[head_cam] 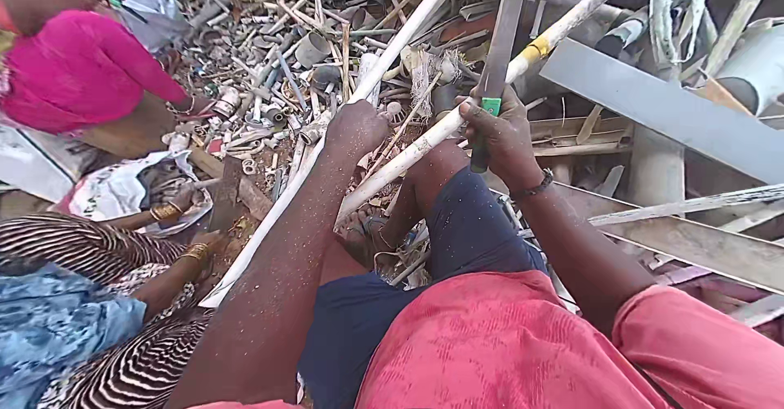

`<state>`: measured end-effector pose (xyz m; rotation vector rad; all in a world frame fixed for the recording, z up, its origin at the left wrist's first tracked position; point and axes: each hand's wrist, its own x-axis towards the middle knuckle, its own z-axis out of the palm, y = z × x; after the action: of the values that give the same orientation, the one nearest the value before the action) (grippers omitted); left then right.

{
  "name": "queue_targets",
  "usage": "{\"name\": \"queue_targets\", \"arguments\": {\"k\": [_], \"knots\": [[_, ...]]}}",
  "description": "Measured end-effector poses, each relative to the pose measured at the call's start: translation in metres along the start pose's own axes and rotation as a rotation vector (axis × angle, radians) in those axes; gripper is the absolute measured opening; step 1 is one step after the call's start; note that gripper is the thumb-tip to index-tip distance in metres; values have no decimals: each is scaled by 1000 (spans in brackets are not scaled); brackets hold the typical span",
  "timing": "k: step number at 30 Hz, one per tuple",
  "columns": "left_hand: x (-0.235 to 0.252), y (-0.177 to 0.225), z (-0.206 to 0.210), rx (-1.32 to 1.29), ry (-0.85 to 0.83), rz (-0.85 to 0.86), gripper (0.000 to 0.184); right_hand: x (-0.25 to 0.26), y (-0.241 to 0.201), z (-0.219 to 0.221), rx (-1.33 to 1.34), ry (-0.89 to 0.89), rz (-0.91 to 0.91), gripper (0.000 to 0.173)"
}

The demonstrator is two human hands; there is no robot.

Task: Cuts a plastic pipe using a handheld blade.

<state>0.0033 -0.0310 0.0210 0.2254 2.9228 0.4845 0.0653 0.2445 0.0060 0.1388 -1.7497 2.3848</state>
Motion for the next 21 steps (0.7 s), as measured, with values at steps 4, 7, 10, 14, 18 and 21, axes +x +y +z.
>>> {"name": "queue_targets", "arguments": {"k": [4, 7, 10, 14, 18, 21], "knots": [[-22, 101, -22, -690, -130, -10, 42, -16, -6, 0, -127, -38, 20, 27], [-13, 131, -14, -900, -185, 89, 37, -29, -13, 5, -196, -142, 12, 26], [-7, 139, 1, -1084, -277, 198, 35, -35, -15, 1, -149, -216, 31, 26], [-17, 133, 12, -1064, -436, 307, 41, -45, -21, -21, -198, -269, 83, 29], [-28, 120, 15, -869, -577, 379, 44, -50, -22, -44, -220, -278, 91, 32], [-25, 115, 22, -593, -427, 375, 49, -48, -35, -64, -273, -195, 25, 36]]}}
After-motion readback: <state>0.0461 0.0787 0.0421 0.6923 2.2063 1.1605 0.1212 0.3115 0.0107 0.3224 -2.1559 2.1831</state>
